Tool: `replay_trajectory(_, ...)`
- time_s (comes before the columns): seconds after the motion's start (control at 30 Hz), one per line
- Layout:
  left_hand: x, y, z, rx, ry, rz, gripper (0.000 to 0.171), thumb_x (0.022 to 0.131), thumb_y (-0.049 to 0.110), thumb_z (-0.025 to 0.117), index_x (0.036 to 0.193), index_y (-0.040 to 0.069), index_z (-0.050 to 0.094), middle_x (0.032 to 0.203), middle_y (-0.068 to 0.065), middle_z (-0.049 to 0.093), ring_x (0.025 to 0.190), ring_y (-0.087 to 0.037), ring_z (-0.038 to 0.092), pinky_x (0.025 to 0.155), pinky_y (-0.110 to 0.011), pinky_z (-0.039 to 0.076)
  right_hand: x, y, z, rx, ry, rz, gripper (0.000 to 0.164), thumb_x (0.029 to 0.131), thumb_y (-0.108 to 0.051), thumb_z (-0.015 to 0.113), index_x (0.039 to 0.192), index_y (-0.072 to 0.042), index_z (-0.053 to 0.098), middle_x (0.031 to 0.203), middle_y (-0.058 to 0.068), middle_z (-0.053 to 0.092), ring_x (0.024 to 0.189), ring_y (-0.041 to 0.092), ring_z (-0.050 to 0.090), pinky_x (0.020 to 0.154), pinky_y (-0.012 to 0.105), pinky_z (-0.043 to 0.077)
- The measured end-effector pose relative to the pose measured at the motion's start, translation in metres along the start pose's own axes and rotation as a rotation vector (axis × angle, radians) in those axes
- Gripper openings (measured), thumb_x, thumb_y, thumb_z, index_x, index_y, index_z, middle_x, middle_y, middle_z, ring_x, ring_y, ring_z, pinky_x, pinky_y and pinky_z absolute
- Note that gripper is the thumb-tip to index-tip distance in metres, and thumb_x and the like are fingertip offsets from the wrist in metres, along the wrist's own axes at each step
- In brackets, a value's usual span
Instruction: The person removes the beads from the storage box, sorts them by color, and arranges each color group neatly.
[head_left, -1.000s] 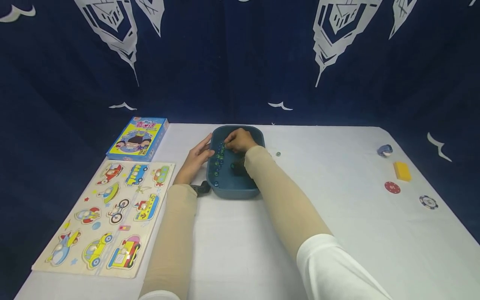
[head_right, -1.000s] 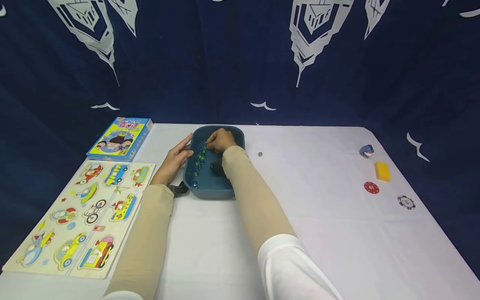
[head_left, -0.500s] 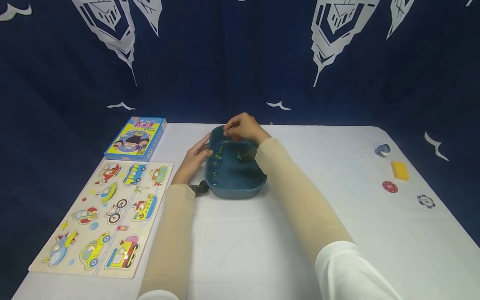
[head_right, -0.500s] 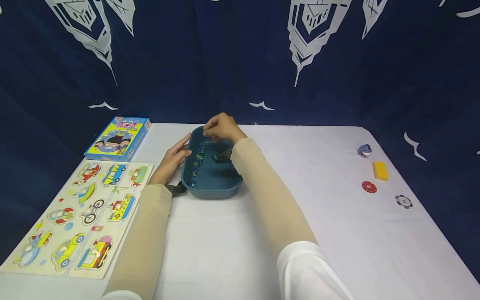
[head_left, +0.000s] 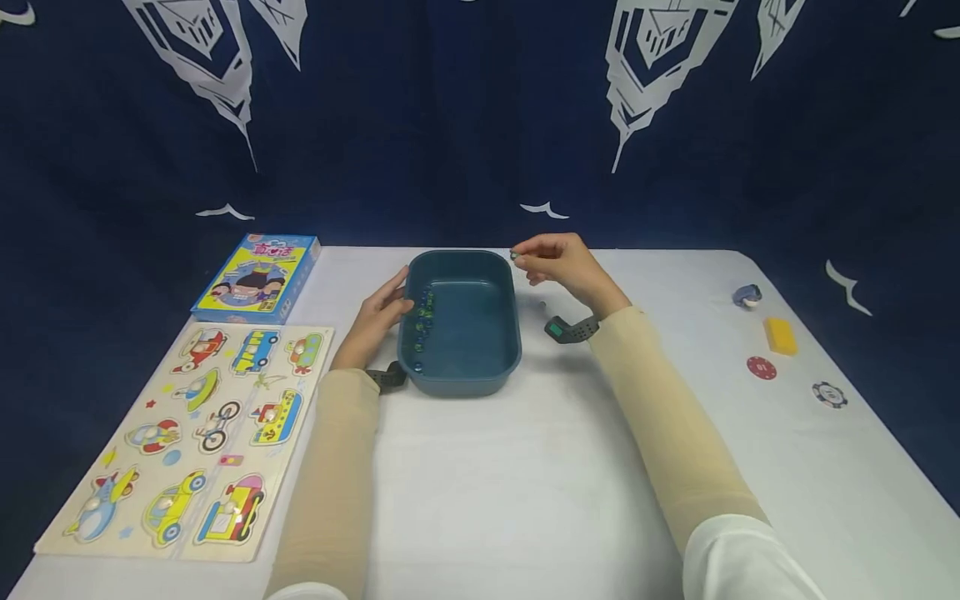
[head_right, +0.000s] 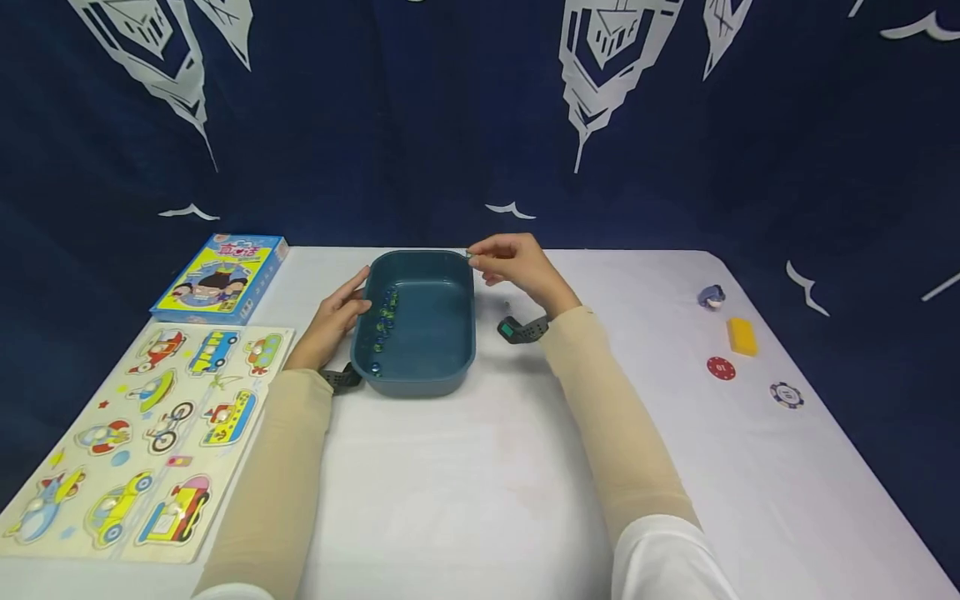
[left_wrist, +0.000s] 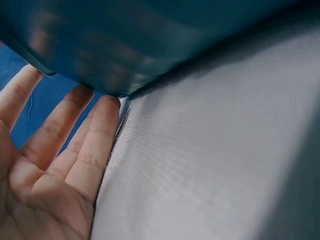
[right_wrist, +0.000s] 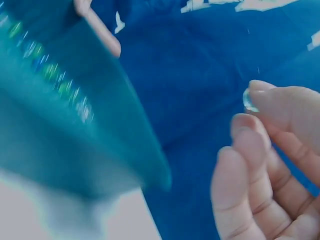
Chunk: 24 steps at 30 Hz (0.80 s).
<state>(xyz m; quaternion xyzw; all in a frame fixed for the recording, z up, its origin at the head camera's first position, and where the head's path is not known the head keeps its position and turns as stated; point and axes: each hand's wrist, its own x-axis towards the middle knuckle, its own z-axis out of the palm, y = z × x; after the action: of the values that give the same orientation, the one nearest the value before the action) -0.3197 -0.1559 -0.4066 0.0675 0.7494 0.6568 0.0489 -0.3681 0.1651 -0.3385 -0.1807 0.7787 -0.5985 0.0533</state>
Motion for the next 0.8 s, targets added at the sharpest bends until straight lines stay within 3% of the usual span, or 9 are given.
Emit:
replay_trajectory(0.13,-0.012,0.015,0.002,0.025,0.000,0.002,0.064,0.098,0.016,0.053,0.158,0.019,0.030,0.158,-0.018,0.033,0.141,-0.035,0.040,0.115,-0.045,0.035,-0.015,0.025,-0.016,0.050,0.089,0.009,0.020,0.090,-0.011,0.075,0.108,-0.002,0.073,0.099,0.005,0.072,0.075,0.014,0.063,0.069,0.024,0.057)
replay_trajectory(0.27,-0.012,0.015,0.003,0.012,-0.003,0.005,0.065,0.097,0.017,0.052,0.158,0.019,0.029,0.157,-0.020,0.034,0.141,-0.036,0.038,0.115,-0.047,0.033,-0.025,0.054,-0.027,0.065,0.150,0.028,0.020,0.091,-0.013,0.073,0.109,-0.004,0.073,0.097,0.002,0.071,0.073,0.014,0.063,0.068,0.023,0.056)
replay_trajectory(0.5,0.006,-0.011,-0.002,-0.013,-0.005,0.010,0.065,0.097,0.021,0.054,0.157,0.029,0.031,0.158,-0.014,0.034,0.143,-0.032,0.037,0.117,-0.048,0.029,-0.031,0.091,-0.034,0.021,0.167,0.077,0.025,0.093,-0.014,0.071,0.113,0.000,0.071,0.099,0.001,0.071,0.075,0.013,0.063,0.066,0.024,0.056)
replay_trajectory(0.67,0.009,-0.015,-0.002,0.021,0.018,0.026,0.064,0.097,0.025,0.054,0.156,0.035,0.032,0.158,-0.011,0.036,0.141,-0.029,0.040,0.117,-0.047,0.031,-0.031,0.097,-0.033,-0.127,0.166,0.056,0.025,0.094,-0.013,0.068,0.114,0.002,0.070,0.095,0.004,0.070,0.073,0.012,0.061,0.064,0.020,0.053)
replay_trajectory(0.8,0.008,-0.016,-0.002,0.027,0.022,0.011,0.063,0.097,0.027,0.055,0.155,0.037,0.033,0.158,-0.009,0.037,0.140,-0.027,0.041,0.116,-0.046,0.032,-0.033,0.099,-0.030,-0.273,0.171,0.086,0.023,0.093,-0.013,0.068,0.113,-0.002,0.072,0.085,0.006,0.069,0.064,0.012,0.059,0.060,0.020,0.048)
